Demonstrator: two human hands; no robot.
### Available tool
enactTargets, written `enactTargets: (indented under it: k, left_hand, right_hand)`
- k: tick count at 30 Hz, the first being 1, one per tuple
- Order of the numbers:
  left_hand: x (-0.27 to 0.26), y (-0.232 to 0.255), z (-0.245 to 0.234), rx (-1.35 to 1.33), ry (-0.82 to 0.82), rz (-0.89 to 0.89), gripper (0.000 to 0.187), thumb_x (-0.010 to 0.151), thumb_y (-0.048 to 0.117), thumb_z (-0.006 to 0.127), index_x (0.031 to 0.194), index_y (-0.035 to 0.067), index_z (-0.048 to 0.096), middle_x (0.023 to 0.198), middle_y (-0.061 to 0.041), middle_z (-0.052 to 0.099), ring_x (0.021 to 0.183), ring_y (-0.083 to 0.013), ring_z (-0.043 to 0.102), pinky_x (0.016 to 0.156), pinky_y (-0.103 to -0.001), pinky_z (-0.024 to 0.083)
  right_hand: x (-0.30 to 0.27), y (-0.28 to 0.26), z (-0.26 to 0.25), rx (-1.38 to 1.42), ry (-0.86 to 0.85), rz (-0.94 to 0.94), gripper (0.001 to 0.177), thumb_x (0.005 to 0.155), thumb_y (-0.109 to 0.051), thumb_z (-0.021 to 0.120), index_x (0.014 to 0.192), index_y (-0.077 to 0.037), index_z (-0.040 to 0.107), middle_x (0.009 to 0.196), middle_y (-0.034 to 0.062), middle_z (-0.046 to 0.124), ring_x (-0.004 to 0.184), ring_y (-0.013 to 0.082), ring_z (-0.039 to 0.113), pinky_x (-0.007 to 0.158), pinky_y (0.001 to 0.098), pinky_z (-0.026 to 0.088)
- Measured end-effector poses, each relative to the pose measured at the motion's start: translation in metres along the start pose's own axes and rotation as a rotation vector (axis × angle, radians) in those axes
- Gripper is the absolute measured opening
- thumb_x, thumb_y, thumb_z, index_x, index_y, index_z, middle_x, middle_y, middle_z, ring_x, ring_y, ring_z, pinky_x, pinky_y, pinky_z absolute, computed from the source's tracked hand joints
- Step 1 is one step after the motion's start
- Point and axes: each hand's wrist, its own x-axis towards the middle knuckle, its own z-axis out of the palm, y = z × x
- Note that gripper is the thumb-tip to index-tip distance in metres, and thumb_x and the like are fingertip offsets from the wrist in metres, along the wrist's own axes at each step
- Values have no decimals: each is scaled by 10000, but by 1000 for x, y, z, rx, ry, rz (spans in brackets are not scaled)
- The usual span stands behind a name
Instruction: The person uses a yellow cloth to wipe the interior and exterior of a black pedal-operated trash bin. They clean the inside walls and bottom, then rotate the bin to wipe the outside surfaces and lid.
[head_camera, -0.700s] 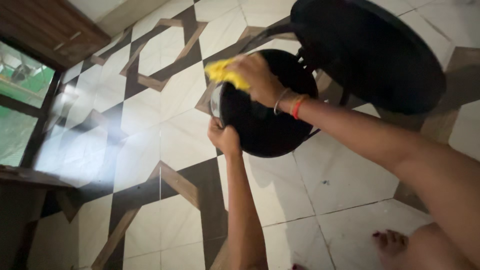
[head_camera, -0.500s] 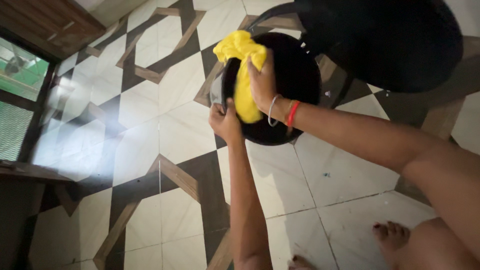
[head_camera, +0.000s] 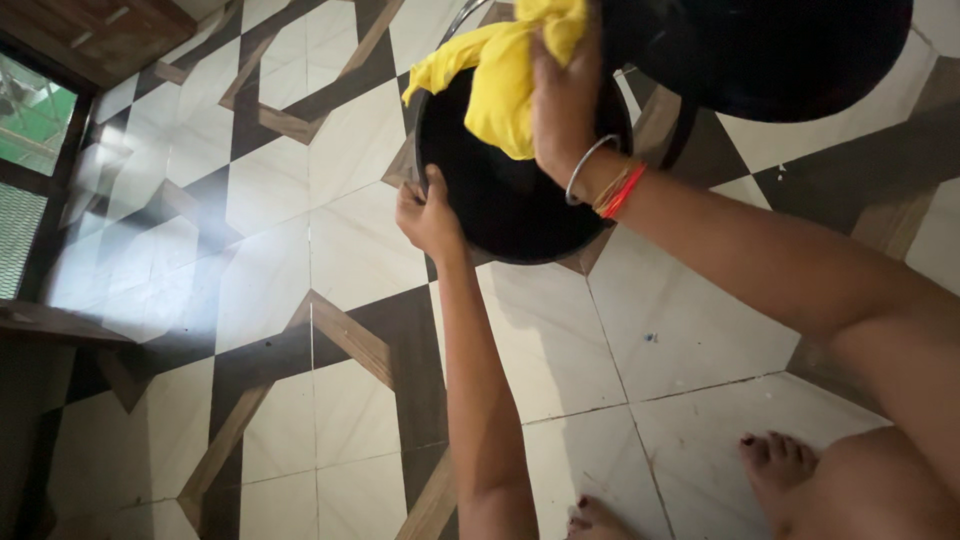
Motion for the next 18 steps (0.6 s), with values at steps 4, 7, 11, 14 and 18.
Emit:
enactTargets:
  k: [4, 7, 11, 14, 18]
  left_hand:
    - [6, -6, 6, -128, 3, 19, 542, 911, 194, 802, 646, 143, 332, 600, 58, 396, 565, -69, 325, 502, -272, 280]
    - [17, -7, 4, -169, 47, -6, 512, 907, 202, 787, 633, 136, 359, 592, 47, 435, 551, -79, 352, 489, -282, 308]
    - [24, -10, -11, -231, 82, -92, 540, 934, 220, 769, 626, 140, 332, 575, 48, 393, 537, -83, 335, 481, -278, 310]
    - [19, -10, -21, -167, 110, -77, 557, 961, 226, 765, 638, 141, 319, 587, 58, 352, 561, -73, 317, 493, -264, 311]
    - [6, -7, -25, -285, 61, -149, 470, 947, 200, 714, 644, 135, 361, 591, 48, 438, 546, -75, 393, 488, -266, 381]
  right_hand:
    - [-37, 32, 20, -171, -106, 127, 426, 973, 10, 602, 1388, -9, 507, 1261, 116, 657, 1149, 207, 660, 1014, 368, 564]
    - [-69, 46, 23, -778, -410, 258, 455, 856, 73, 561, 1307, 28, 595, 1188, 195, 694, 1132, 269, 662, 942, 366, 536]
    - [-81, 37, 17, -951, -1033, 812, 292, 938, -129, 568, 1163, 6, 695, 1000, 180, 756, 925, 262, 762, 763, 390, 572]
    - [-84, 22, 25, -665, -953, 1051, 449, 987, -392, 552, 1115, 14, 696, 956, 131, 712, 845, 221, 672, 717, 364, 537]
    - [-94, 32, 58, 208, -456, 1422, 543, 986, -564, 405, 1098, -102, 668, 996, 43, 723, 870, 155, 678, 780, 298, 565]
